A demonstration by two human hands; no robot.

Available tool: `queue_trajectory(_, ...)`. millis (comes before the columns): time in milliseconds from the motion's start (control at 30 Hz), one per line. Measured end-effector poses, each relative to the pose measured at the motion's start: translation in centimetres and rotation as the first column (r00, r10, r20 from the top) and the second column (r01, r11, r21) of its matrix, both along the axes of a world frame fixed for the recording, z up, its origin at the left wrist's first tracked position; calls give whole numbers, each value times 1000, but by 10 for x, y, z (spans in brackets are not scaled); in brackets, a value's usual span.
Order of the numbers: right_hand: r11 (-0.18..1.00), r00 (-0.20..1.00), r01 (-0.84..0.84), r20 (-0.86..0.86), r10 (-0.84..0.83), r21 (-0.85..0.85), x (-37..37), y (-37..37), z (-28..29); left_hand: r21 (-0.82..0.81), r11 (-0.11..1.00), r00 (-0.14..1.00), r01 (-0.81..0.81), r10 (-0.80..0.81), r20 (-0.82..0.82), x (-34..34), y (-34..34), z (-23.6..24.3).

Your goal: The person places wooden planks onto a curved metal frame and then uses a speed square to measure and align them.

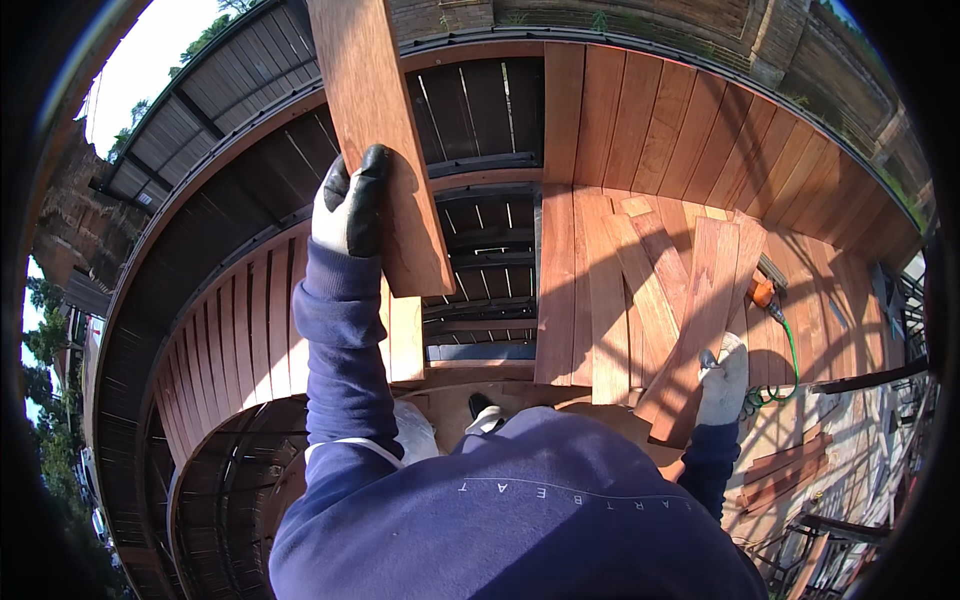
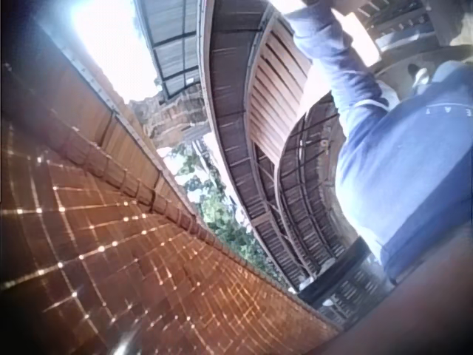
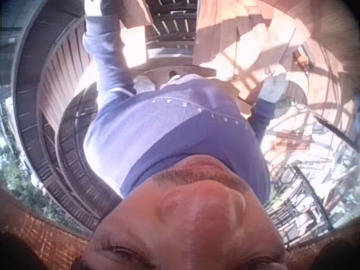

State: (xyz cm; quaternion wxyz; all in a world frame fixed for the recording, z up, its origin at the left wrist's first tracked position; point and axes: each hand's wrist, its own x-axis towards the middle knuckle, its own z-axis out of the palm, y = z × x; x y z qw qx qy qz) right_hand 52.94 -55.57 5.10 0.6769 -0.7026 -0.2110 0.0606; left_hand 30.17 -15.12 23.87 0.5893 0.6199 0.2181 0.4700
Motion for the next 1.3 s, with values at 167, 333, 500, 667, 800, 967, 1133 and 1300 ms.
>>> queue_trajectory(167, 943, 956, -256, -92, 280, 211, -6, 49, 3, -357, 893, 935, 273, -333, -119, 41, -105, -134)
queue_trajectory(333, 907, 914, -390, -52, 402, 158, -47, 88, 20, -644, 696, 885, 317, -461, -62, 50, -174, -155)
queue_trajectory(500, 870, 792, -417, 364, 490, -262, -89, 127, 60, -507, 801, 939, 318, -341, 50, 31, -170, -180)
queue_trajectory(667, 896, 717, -203, 563, 411, -396, -97, 126, 60, -526, 826, 978, 206, -191, 83, 18, -166, -210)
queue_trajectory(800, 693, 722, -624, 71, 688, -361, -94, 114, 24, 419, 868, 915, 266, -91, -394, 5, -144, -235)
queue_trajectory(967, 809, 836, -548, -116, 536, -213, -62, 73, 35, -304, 820, 860, 484, -510, -6, 53, -182, -184)
queue_trajectory(1133, 864, 884, 260, 466, -34, -431, 29, -18, -2, -347, 755, 763, 556, -629, -148, 40, -178, -167)
queue_trajectory(1300, 312, 783, 621, 553, -284, -719, 118, -144, 55, -484, 684, 730, 545, -672, -127, -9, -160, -208)
